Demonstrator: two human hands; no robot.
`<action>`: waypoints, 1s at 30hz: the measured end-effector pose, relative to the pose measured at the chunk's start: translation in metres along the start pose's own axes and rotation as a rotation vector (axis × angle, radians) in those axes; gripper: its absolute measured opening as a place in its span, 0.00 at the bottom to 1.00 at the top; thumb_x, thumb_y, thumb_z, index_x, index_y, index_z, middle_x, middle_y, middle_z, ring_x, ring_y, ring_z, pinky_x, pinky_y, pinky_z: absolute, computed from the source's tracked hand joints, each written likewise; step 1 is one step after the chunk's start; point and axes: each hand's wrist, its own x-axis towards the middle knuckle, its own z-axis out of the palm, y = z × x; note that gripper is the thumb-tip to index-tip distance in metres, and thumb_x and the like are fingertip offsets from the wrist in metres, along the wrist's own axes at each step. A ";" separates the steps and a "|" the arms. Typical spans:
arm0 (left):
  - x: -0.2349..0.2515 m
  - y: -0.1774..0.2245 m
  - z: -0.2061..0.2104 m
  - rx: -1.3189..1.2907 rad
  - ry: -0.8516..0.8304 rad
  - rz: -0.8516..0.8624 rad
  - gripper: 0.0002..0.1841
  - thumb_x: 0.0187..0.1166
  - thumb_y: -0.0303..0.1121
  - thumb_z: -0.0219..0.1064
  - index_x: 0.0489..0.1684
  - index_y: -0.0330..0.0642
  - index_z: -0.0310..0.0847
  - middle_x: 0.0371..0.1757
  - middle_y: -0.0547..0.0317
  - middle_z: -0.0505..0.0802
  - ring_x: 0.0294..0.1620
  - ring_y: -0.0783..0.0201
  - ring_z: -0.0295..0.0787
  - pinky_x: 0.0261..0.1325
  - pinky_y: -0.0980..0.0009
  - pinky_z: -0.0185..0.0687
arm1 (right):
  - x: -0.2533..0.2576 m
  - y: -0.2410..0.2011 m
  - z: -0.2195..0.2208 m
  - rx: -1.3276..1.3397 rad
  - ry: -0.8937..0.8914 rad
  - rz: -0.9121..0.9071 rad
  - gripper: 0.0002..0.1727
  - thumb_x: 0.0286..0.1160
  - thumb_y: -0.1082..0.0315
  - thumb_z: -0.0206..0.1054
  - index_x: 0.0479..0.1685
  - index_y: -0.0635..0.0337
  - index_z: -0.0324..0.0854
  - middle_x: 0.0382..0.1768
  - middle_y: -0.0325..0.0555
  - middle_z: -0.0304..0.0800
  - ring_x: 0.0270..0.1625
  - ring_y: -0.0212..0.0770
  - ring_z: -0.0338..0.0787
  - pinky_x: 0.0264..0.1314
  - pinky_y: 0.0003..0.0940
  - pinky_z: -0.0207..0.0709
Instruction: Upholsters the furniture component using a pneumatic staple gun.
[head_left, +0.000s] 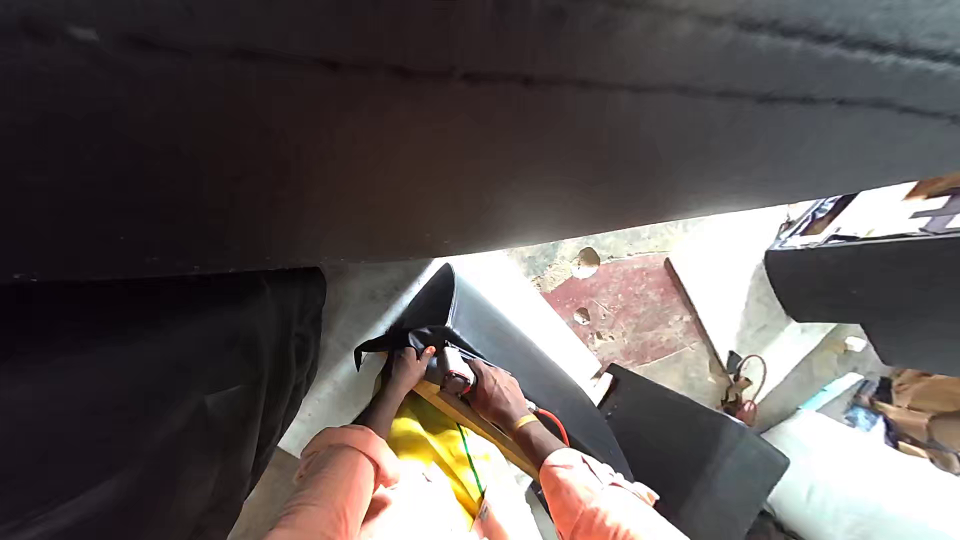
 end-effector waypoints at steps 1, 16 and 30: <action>0.002 -0.002 0.003 0.000 0.008 0.004 0.38 0.87 0.63 0.54 0.60 0.28 0.84 0.62 0.33 0.90 0.71 0.39 0.85 0.76 0.42 0.75 | 0.003 -0.001 0.001 -0.011 -0.001 0.014 0.28 0.71 0.43 0.67 0.67 0.45 0.80 0.54 0.48 0.93 0.60 0.53 0.92 0.59 0.60 0.84; -0.030 -0.013 0.023 -0.055 0.142 -0.027 0.32 0.87 0.57 0.58 0.62 0.30 0.85 0.67 0.30 0.87 0.75 0.37 0.80 0.80 0.41 0.71 | -0.084 0.074 0.087 0.366 -0.039 0.122 0.26 0.70 0.51 0.68 0.66 0.51 0.81 0.54 0.49 0.93 0.59 0.50 0.92 0.63 0.57 0.83; -0.085 0.030 0.204 -0.451 -0.198 -0.080 0.30 0.86 0.47 0.67 0.82 0.40 0.70 0.75 0.41 0.83 0.70 0.46 0.84 0.68 0.47 0.81 | -0.206 0.219 0.257 0.877 0.056 0.370 0.37 0.74 0.48 0.68 0.84 0.53 0.68 0.60 0.53 0.90 0.63 0.50 0.91 0.69 0.55 0.81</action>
